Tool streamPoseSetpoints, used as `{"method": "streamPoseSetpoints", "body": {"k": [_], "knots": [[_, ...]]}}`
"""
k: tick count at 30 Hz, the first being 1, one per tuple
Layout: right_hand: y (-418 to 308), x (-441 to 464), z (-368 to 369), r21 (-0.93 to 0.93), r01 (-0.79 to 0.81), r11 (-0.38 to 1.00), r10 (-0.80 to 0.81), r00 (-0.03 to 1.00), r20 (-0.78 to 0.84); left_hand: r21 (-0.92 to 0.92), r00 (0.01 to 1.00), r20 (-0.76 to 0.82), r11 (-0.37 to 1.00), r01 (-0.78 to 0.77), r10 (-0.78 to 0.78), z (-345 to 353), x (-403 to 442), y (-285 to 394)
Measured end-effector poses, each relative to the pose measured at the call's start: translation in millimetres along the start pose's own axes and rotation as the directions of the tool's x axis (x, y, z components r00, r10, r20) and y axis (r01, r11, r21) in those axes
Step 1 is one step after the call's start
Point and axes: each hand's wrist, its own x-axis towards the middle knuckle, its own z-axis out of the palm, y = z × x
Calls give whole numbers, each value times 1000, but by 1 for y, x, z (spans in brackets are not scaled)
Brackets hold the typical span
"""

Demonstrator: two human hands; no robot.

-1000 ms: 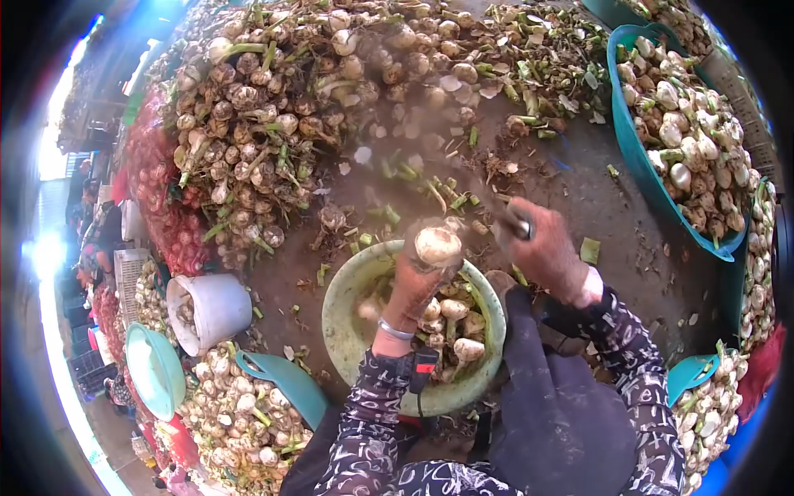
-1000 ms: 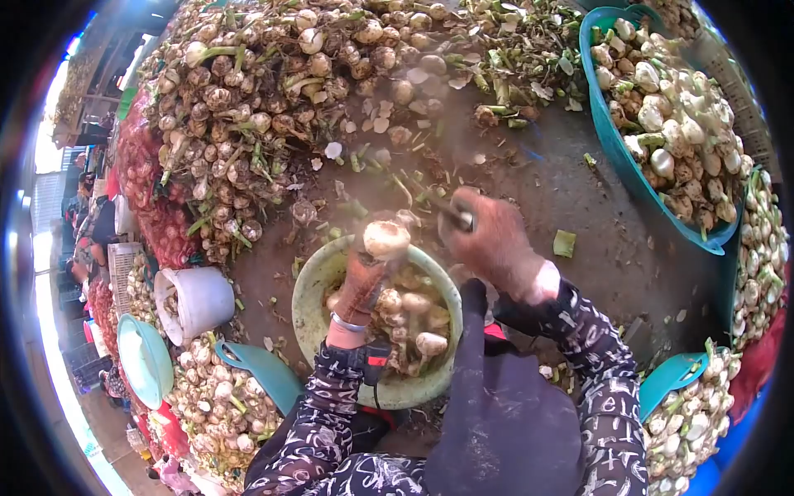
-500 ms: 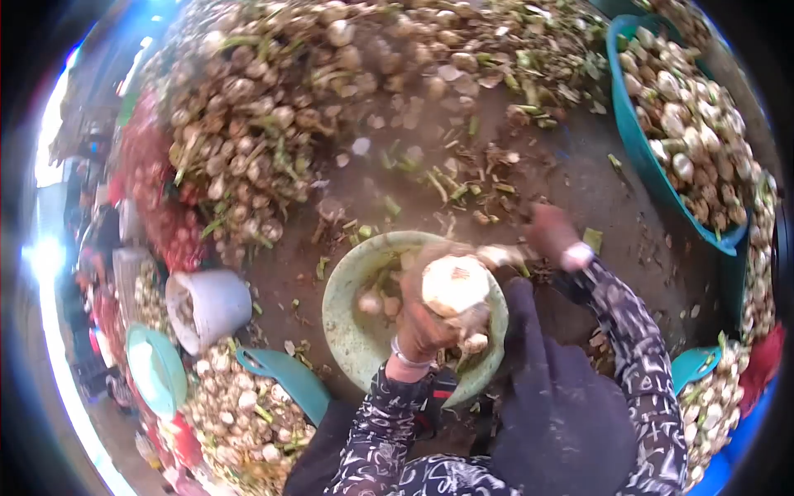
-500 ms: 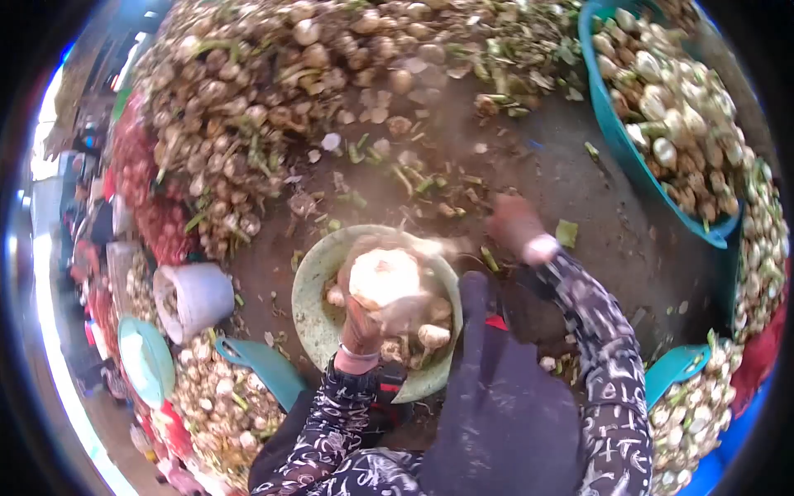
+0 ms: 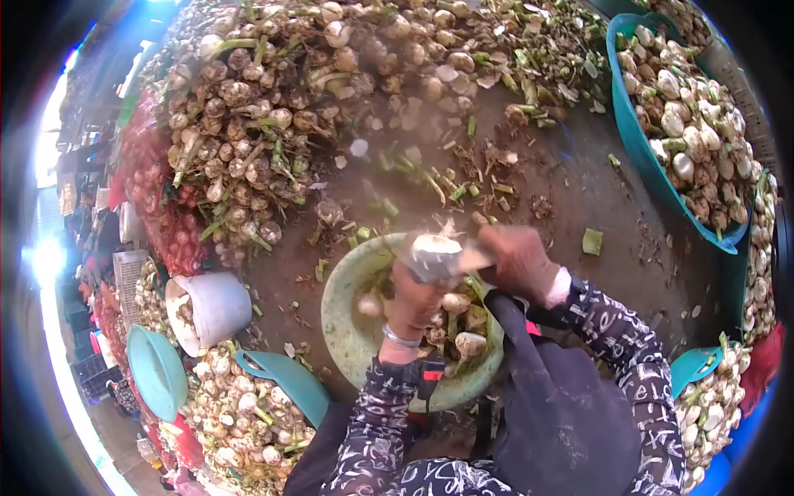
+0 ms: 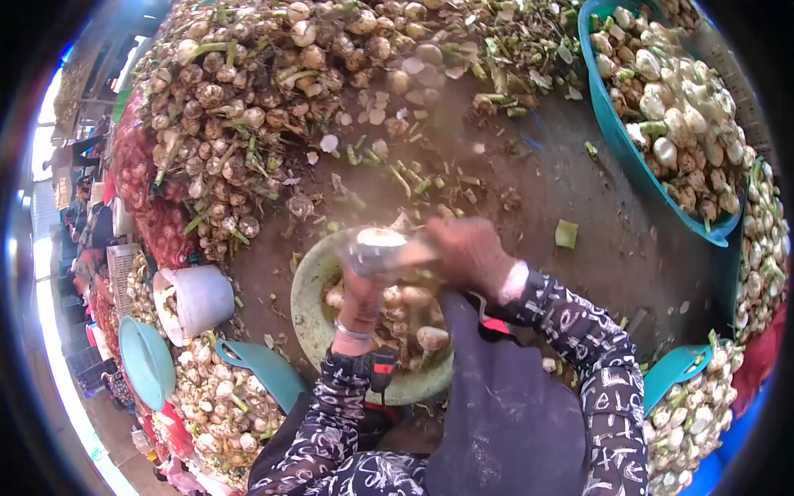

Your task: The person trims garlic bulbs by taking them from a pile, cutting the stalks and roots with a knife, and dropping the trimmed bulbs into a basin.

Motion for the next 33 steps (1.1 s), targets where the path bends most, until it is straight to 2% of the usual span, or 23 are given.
{"method": "streamPoseSetpoints", "body": {"k": [1,2,3,6,7,8,9,11,13,14,15,16,19,20,21,23,24,26,27,28,30,31,33], "knots": [[11,0,4,-115,-78,990,84,995,45,-269,983,-32,949,164,-179,6,-9,8],[44,9,-1,-203,-315,927,341,933,111,-170,992,112,985,-39,59,11,-12,33],[74,9,-8,-297,-514,805,572,805,158,-141,924,247,954,-264,292,17,-15,59],[73,-12,-42,-253,-509,823,519,854,-32,-163,988,118,980,115,-97,5,-27,70],[78,-15,-39,-253,-515,819,523,851,-40,-139,970,151,967,212,-191,-8,-16,65],[82,-15,-36,-253,-515,819,524,851,-37,-129,911,349,951,279,-220,-22,-12,62],[77,-16,-32,-253,-501,827,512,858,-26,24,794,581,979,204,-180,-36,-2,72],[60,-23,-19,-134,-553,822,566,819,91,387,702,630,918,87,-332,-64,9,76],[62,-34,2,-24,-589,807,585,794,164,395,898,152,858,328,-414,-94,27,61],[62,-34,7,72,-622,780,596,772,220,517,952,-93,803,297,-292,-111,42,42],[57,-31,9,75,-614,786,588,779,216,616,932,-331,714,332,-147,-128,57,24],[48,-27,12,95,-622,777,595,775,211,646,902,-424,672,361,-76,-155,73,-3],[40,-15,15,56,-640,766,609,751,256,691,943,-306,650,315,-132,-234,123,-115],[31,-8,11,14,-625,781,598,753,273,812,928,-333,450,372,-167,-234,128,-120],[25,-1,8,-28,-606,795,587,756,290,810,930,-327,457,368,-168,-222,132,-104],[23,5,7,-25,-587,809,569,773,282,595,872,-330,637,489,-361,-187,132,-49],[21,7,7,-10,-565,825,545,791,279,595,871,-327,636,491,-367,-189,131,-58],[11,15,2,26,-528,849,505,825,254,425,962,-99,864,270,-253,-195,132,-80],[4,20,-1,63,-483,873,458,858,230,427,962,-93,863,270,-256,-185,126,-71],[-4,27,-4,64,-487,871,463,857,229,188,977,87,966,176,-195,-166,116,-51],[-25,42,-11,154,-445,882,392,875,283,-79,964,249,991,111,-88,-129,93,-13],[-36,47,-17,152,-452,879,401,873,277,-98,973,214,990,106,-83,-110,81,5],[-56,53,-27,115,-258,959,220,938,266,-118,979,189,988,101,-78,-89,72,26]]}}
